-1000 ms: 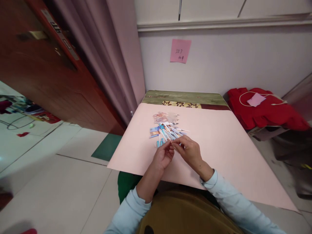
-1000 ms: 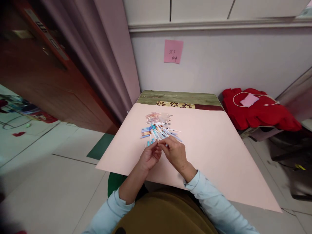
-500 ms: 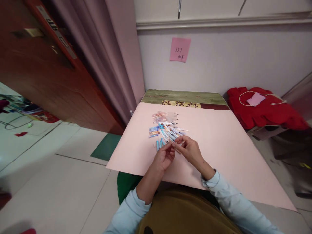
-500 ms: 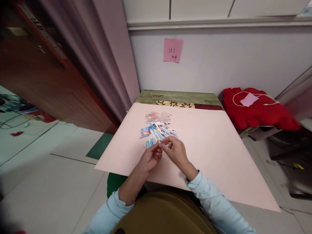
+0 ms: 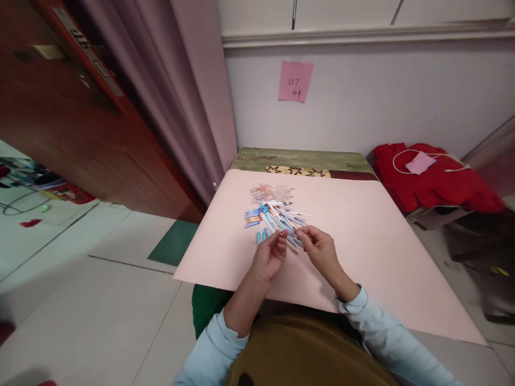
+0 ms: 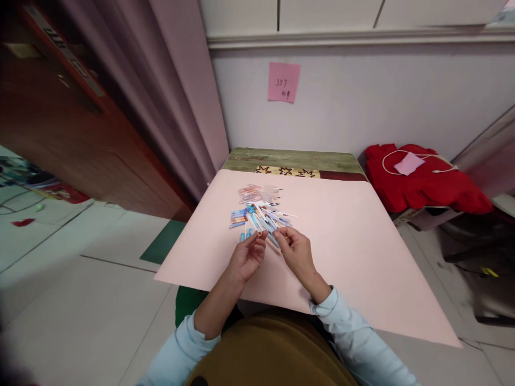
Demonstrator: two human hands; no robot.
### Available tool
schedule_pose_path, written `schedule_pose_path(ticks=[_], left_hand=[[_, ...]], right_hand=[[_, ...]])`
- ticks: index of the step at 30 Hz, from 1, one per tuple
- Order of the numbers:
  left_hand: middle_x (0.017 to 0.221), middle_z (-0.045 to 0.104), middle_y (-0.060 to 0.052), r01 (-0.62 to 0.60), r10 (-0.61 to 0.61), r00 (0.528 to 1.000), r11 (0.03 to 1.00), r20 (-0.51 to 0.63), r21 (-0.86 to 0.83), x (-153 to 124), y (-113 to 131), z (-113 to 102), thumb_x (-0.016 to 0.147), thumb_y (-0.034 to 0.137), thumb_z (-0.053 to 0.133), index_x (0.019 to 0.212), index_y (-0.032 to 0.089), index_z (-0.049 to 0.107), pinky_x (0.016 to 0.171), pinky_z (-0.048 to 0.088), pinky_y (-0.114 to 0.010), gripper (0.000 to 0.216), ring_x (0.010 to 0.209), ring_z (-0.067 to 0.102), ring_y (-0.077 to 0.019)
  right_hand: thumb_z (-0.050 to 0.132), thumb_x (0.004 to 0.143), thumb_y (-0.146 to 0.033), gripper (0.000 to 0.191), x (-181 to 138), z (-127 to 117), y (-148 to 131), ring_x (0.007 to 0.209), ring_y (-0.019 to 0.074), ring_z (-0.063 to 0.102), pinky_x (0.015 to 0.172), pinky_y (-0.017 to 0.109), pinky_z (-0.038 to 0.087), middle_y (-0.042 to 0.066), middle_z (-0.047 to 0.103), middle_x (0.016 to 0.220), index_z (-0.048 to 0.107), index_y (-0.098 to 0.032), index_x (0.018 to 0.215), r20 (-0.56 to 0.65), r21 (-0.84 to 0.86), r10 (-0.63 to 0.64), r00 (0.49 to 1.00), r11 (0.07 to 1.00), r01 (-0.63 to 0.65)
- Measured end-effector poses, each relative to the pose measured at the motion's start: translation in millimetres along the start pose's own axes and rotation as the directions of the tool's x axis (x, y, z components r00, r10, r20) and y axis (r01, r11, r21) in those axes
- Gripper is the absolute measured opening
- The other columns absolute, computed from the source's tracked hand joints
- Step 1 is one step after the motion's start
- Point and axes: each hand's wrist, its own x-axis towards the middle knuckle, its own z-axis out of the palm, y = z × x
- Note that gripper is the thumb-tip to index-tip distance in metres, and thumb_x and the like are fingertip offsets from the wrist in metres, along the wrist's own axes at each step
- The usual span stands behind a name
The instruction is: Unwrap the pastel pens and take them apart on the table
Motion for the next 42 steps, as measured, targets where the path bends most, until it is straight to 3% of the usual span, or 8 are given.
schedule_pose_path(ticks=[8, 11, 16, 25, 29, 32, 36, 42], left_hand=[[0.078, 0.068, -0.010, -0.003, 0.003, 1.000, 1.000, 0.027, -0.005, 3, -1, -5, 0.091, 0.008, 0.051, 0.095, 0.002, 0.064, 0.045, 0.049, -0.011, 0.014, 0.051, 0.058, -0.0048], [0.074, 0.067, -0.009, -0.025, 0.026, 0.999, 0.999, 0.032, -0.023, 6, -5, -6, 0.091, 0.006, 0.051, 0.091, 0.003, 0.064, 0.045, 0.048, -0.010, 0.013, 0.051, 0.059, -0.0048], [0.068, 0.066, -0.006, -0.054, 0.054, 0.999, 0.998, -0.005, -0.023, 4, -8, -2, 0.090, 0.005, 0.052, 0.085, 0.006, 0.063, 0.043, 0.047, -0.009, 0.013, 0.050, 0.058, -0.0049], [0.072, 0.065, -0.007, -0.053, 0.053, 0.998, 0.999, 0.015, -0.005, 1, -5, -1, 0.092, 0.007, 0.052, 0.085, 0.005, 0.062, 0.042, 0.045, -0.009, 0.012, 0.049, 0.056, -0.0033], [0.074, 0.063, -0.006, -0.107, 0.108, 0.994, 0.993, 0.017, -0.039, 3, 7, -8, 0.093, 0.009, 0.050, 0.091, 0.003, 0.060, 0.043, 0.046, -0.008, 0.012, 0.050, 0.056, -0.0026], [0.077, 0.064, -0.007, -0.155, 0.155, 0.988, 0.986, -0.007, -0.069, 4, 17, -11, 0.094, 0.010, 0.049, 0.094, 0.003, 0.059, 0.043, 0.046, -0.008, 0.012, 0.052, 0.056, -0.0023], [0.079, 0.064, -0.007, -0.189, 0.187, 0.982, 0.978, -0.026, -0.085, 4, 25, -11, 0.095, 0.010, 0.049, 0.096, 0.003, 0.058, 0.045, 0.047, -0.008, 0.011, 0.054, 0.056, -0.0022], [0.080, 0.064, -0.005, -0.226, 0.227, 0.974, 0.971, -0.002, -0.075, 5, 20, -14, 0.095, 0.010, 0.048, 0.091, 0.008, 0.058, 0.045, 0.046, -0.008, 0.011, 0.053, 0.055, -0.0019]], right_hand=[[0.055, 0.091, -0.038, 0.028, -13, -1, -15, 0.052, 0.0102, 0.048, 0.052, 0.023, 0.041, 0.001, 0.063, 0.072, 0.066, -0.020, 0.110, -0.142, -0.294, -0.355, 0.924, 0.907, 0.303], [0.052, 0.093, -0.029, 0.032, -18, -1, -15, 0.064, 0.0114, 0.059, 0.065, 0.024, 0.048, 0.005, 0.070, 0.086, 0.064, -0.022, 0.121, 0.006, -0.462, -0.533, 0.846, 0.749, 0.476], [0.046, 0.096, -0.025, 0.033, -19, 0, -6, 0.081, 0.0137, 0.065, 0.076, 0.024, 0.046, 0.006, 0.073, 0.102, 0.068, -0.026, 0.121, 0.223, -0.653, -0.505, 0.834, 0.558, 0.512], [0.048, 0.096, -0.026, 0.029, -17, -5, -12, 0.078, 0.0129, 0.065, 0.073, 0.023, 0.047, 0.006, 0.073, 0.097, 0.068, -0.022, 0.116, 0.101, -0.579, -0.531, 0.841, 0.656, 0.484], [0.051, 0.093, -0.035, 0.025, -7, -26, -6, 0.065, 0.0121, 0.061, 0.063, 0.024, 0.044, 0.004, 0.071, 0.089, 0.070, -0.022, 0.101, -0.104, -0.564, -0.397, 0.912, 0.779, 0.275], [0.055, 0.088, -0.041, 0.024, -4, -43, 9, 0.062, 0.0142, 0.060, 0.057, 0.025, 0.040, 0.001, 0.069, 0.076, 0.071, -0.024, 0.086, -0.087, -0.599, -0.124, 0.988, 0.799, 0.048], [0.056, 0.084, -0.041, 0.021, -11, -51, 26, 0.065, 0.0164, 0.060, 0.055, 0.025, 0.034, -0.001, 0.068, 0.071, 0.069, -0.025, 0.078, -0.037, -0.663, 0.089, 0.995, 0.743, -0.091], [0.054, 0.083, -0.038, 0.018, -24, -43, 29, 0.067, 0.0158, 0.059, 0.058, 0.025, 0.033, -0.001, 0.068, 0.075, 0.068, -0.026, 0.080, -0.047, -0.689, 0.121, 0.992, 0.715, -0.120]])
